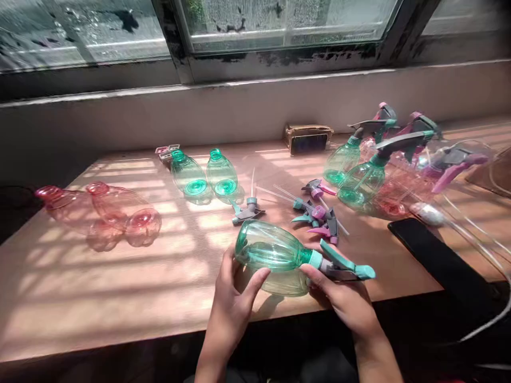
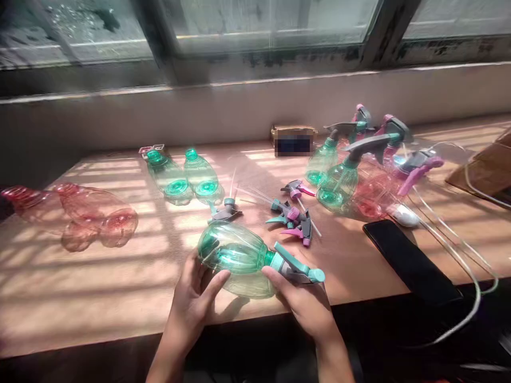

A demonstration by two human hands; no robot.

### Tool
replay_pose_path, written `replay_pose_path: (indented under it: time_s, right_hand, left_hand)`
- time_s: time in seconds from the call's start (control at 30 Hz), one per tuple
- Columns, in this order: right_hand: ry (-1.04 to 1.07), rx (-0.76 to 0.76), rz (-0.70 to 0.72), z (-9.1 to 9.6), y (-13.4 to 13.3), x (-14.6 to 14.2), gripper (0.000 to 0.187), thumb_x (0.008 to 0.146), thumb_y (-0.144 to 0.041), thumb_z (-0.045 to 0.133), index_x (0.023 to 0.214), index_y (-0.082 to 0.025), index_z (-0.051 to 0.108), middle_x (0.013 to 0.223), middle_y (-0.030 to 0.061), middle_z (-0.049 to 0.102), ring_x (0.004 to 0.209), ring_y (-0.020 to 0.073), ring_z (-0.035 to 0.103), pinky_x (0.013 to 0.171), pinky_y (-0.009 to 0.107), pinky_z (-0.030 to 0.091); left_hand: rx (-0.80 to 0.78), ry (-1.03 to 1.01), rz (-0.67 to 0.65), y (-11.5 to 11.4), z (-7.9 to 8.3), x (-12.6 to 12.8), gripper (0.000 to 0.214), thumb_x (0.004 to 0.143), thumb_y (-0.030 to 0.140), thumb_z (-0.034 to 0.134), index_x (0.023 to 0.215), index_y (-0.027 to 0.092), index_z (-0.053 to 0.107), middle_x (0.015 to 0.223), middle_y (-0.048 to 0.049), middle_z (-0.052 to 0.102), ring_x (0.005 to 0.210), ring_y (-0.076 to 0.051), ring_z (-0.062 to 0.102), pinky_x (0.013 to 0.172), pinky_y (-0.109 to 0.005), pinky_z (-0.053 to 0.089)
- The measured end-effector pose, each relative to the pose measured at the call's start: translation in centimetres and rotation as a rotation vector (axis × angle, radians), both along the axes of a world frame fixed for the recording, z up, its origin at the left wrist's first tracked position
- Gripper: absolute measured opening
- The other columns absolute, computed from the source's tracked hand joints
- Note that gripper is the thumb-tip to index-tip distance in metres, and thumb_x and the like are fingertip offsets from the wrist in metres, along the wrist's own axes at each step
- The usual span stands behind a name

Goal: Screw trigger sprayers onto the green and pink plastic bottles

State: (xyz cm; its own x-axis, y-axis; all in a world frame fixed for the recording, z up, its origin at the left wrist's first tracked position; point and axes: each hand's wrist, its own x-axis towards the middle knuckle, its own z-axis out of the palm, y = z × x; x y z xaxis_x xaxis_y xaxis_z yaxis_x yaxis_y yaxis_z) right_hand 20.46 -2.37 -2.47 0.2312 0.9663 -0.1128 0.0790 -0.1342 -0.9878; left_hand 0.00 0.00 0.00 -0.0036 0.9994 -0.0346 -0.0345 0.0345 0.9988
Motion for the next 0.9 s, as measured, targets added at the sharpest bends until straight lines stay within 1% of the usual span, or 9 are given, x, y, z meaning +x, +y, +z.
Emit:
replay_pose_path:
  time_s: [0.13,0.27,0.4,0.53,0.6,0.7,0.77,0.83,0.9]
  right_hand:
    - [0.043,0.021,0.018,-0.5,0.0,0.0,0.031,0.087,-0.049,0.085,0.107,-0.027,0.077,0.084,-0.0041,0.071,0.080,0.0191,0.065,0.078,0.028,0.054]
    - [0.044,0.027,0.022,0.1,0.1,0.1,0.040,0.087,-0.051,0.084,0.119,-0.029,0.076,0.078,-0.0041,0.068,0.074,0.0205,0.062,0.080,0.033,0.055]
    - [0.028,0.054,0.036,0.8,0.1,0.0,0.030,0.088,-0.051,0.082,0.105,-0.026,0.077,0.076,-0.0033,0.069,0.072,0.0206,0.063,0.078,0.032,0.056]
    - [0.060,0.058,0.037,0.6,0.2,-0.1,0.027,0.087,-0.049,0.084,0.090,-0.025,0.073,0.074,-0.0036,0.069,0.071,0.0188,0.063,0.072,0.028,0.056]
    - [0.058,0.056,0.035,0.4,0.2,0.0,0.027,0.088,-0.049,0.084,0.095,-0.026,0.073,0.075,-0.0042,0.070,0.072,0.0182,0.064,0.074,0.026,0.056]
    - [0.050,0.050,0.045,0.1,0.1,0.1,0.031,0.089,-0.049,0.082,0.111,-0.027,0.074,0.084,-0.0038,0.074,0.083,0.0191,0.068,0.083,0.025,0.055]
    - [0.034,0.070,0.059,0.0,0.1,0.2,0.027,0.090,-0.048,0.082,0.107,-0.027,0.074,0.086,-0.0037,0.073,0.086,0.0190,0.067,0.085,0.025,0.054]
    - [0.014,0.090,0.074,0.0,0.1,0.3,0.023,0.092,-0.047,0.081,0.100,-0.027,0.073,0.081,-0.0044,0.070,0.080,0.0174,0.063,0.079,0.024,0.052]
    - [0.019,0.098,0.081,0.0,0.2,0.3,0.023,0.093,-0.048,0.079,0.101,-0.027,0.073,0.079,-0.0055,0.066,0.072,0.0158,0.058,0.074,0.025,0.050]
  left_hand:
    - [0.004,0.028,-0.025,-0.3,-0.4,-0.3,0.055,0.092,0.040,0.078,0.141,0.029,0.055,0.138,-0.0045,0.068,0.133,-0.025,0.060,0.110,-0.035,0.047]
    - [0.037,0.073,-0.047,-0.2,-1.0,-0.7,0.060,0.094,0.040,0.075,0.148,0.031,0.049,0.142,-0.0048,0.065,0.134,-0.025,0.060,0.112,-0.037,0.046]
    - [0.038,0.077,-0.042,-0.1,-1.3,-0.8,0.058,0.094,0.040,0.075,0.146,0.031,0.051,0.142,-0.0051,0.065,0.136,-0.025,0.058,0.113,-0.037,0.047]
    - [0.038,0.071,-0.042,0.0,-1.3,-0.8,0.057,0.093,0.040,0.076,0.144,0.029,0.053,0.140,-0.0060,0.067,0.135,-0.026,0.060,0.113,-0.038,0.049]
    - [0.040,0.062,-0.038,0.0,-1.3,-0.8,0.059,0.092,0.039,0.077,0.145,0.030,0.053,0.140,-0.0058,0.067,0.135,-0.026,0.060,0.113,-0.038,0.049]
    - [0.032,0.039,-0.014,0.0,-1.4,-0.9,0.062,0.089,0.038,0.080,0.145,0.032,0.054,0.143,-0.0051,0.066,0.136,-0.026,0.060,0.114,-0.037,0.050]
    - [0.026,0.011,0.002,0.0,-1.6,-0.8,0.065,0.087,0.037,0.082,0.145,0.032,0.054,0.144,-0.0055,0.066,0.137,-0.027,0.060,0.114,-0.037,0.051]
    - [0.029,-0.008,0.013,0.1,-1.8,-0.8,0.067,0.085,0.037,0.083,0.145,0.032,0.054,0.144,-0.0061,0.066,0.137,-0.026,0.061,0.114,-0.038,0.051]
    - [0.035,-0.012,0.015,0.1,-2.0,-0.8,0.066,0.085,0.037,0.083,0.144,0.031,0.054,0.143,-0.0066,0.067,0.136,-0.026,0.062,0.115,-0.038,0.050]
